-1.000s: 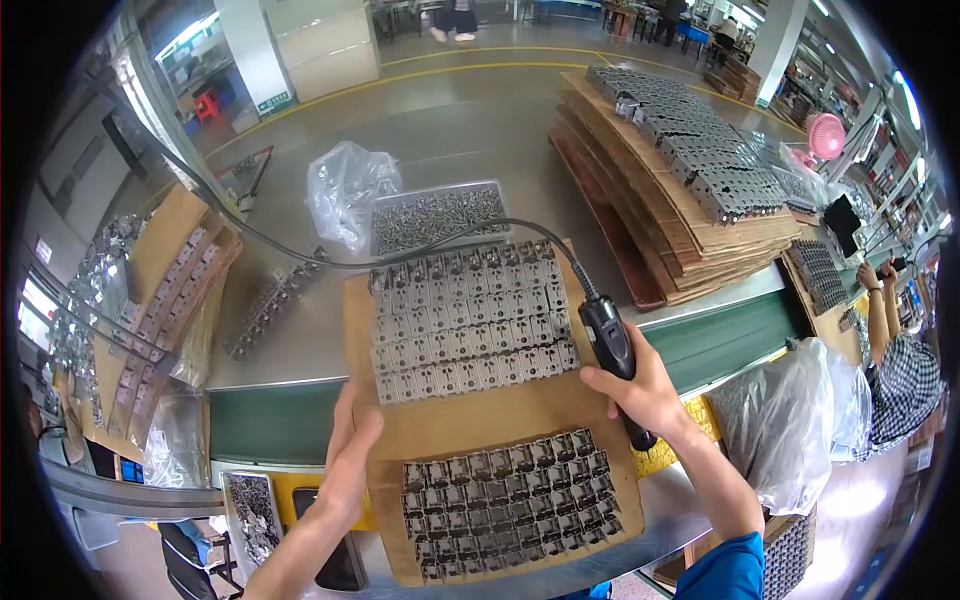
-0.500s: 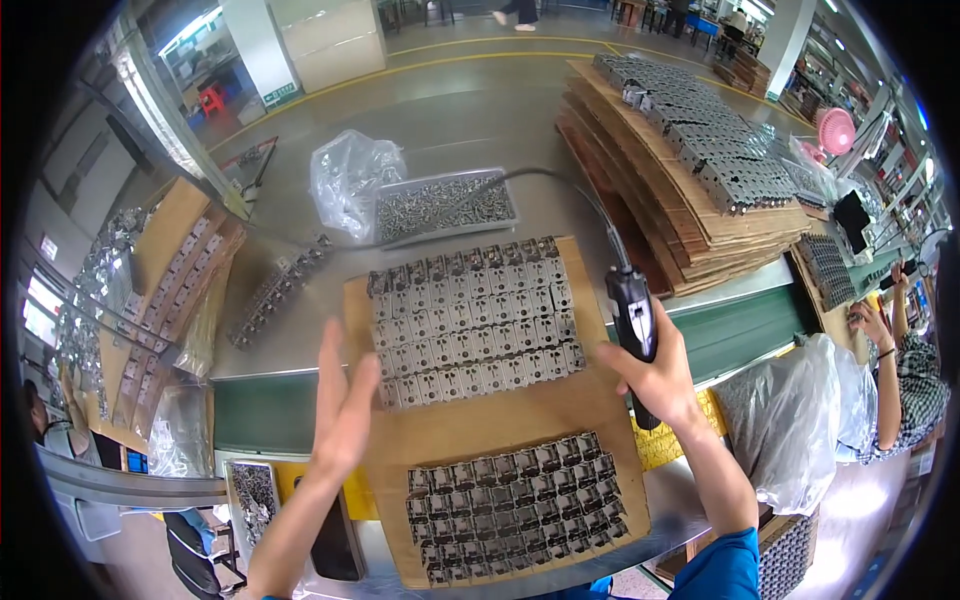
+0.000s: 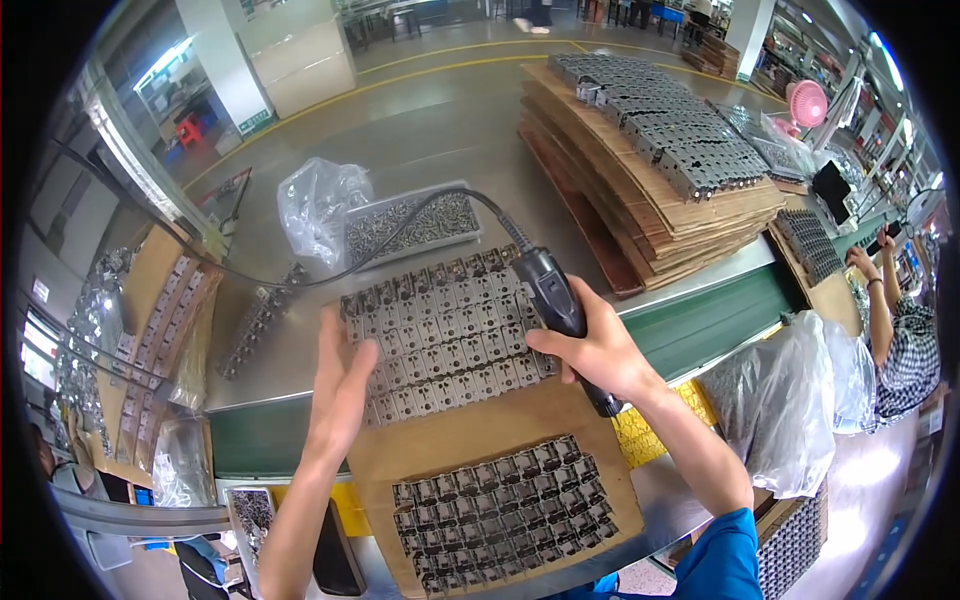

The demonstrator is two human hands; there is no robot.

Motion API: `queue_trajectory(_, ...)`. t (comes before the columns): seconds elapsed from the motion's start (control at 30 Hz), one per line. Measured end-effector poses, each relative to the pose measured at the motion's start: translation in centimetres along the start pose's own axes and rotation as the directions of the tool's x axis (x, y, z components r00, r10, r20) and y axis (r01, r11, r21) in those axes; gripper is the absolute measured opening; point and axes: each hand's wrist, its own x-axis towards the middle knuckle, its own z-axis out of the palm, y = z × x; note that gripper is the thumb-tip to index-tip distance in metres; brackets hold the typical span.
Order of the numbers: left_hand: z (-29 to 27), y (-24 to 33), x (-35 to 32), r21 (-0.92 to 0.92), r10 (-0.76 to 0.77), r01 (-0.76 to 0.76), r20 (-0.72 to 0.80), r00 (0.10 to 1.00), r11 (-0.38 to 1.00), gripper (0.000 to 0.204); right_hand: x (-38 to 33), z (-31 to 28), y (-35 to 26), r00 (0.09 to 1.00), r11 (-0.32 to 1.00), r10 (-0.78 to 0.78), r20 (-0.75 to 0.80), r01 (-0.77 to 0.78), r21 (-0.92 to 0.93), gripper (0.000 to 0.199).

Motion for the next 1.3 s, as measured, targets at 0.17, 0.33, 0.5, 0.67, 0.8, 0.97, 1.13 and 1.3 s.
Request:
queue_trajectory(0.17,-0.6,4.8,-2.2,0.534,0.400,-0.396,0.115,0.909,0.747,0.064,-1.1,-1.0,-1.7,0.965,0.976,-0.217,-0.145,0.216,-0.023,0.062)
queue_trajectory(0.33,7.1,6.8,-0.6,0.378,0.646,-0.772,0.423,0.635,0.511,0.058,-1.3,-0.9,-5.6,0.942,0.911,-0.287,-0.174,0.324,0.253,0.059)
queue_trajectory(0.5,13.2,6.2,-0.9,0.403,0.611,-0.767,0.464,0.642,0.500,0.042,-1.2,0.6,-5.0,0.559,0.608,-0.777,-0.289,0.786,-0.114,0.083)
queue_trajectory(0.67,13.2,5.5,-0.7,0.375,0.581,-0.749,0.475,0.661,0.546,0.036,-0.3,1.0,-2.5,0.421,0.515,-0.779,-0.464,0.852,-0.092,0.086)
queue_trajectory(0.8,13.3,5.2,-0.6,0.398,0.575,-0.730,0.449,0.684,0.556,0.035,0.3,1.8,-2.0,0.405,0.493,-0.793,-0.455,0.866,-0.088,0.088)
queue_trajectory(0.97,13.6,5.0,-0.7,0.399,0.503,-0.683,0.470,0.725,0.612,0.036,0.4,2.6,-1.5,0.395,0.476,-0.833,-0.387,0.868,-0.140,0.089)
queue_trajectory(1.13,13.8,4.9,-0.6,0.386,0.487,-0.678,0.486,0.726,0.626,0.041,0.8,2.5,-1.7,0.339,0.419,-0.895,-0.288,0.862,-0.286,0.079)
queue_trajectory(1.3,13.4,5.6,-0.7,0.397,0.419,-0.646,0.522,0.743,0.652,0.043,0.4,2.7,-2.0,0.454,0.535,-0.821,-0.346,0.823,-0.191,0.070)
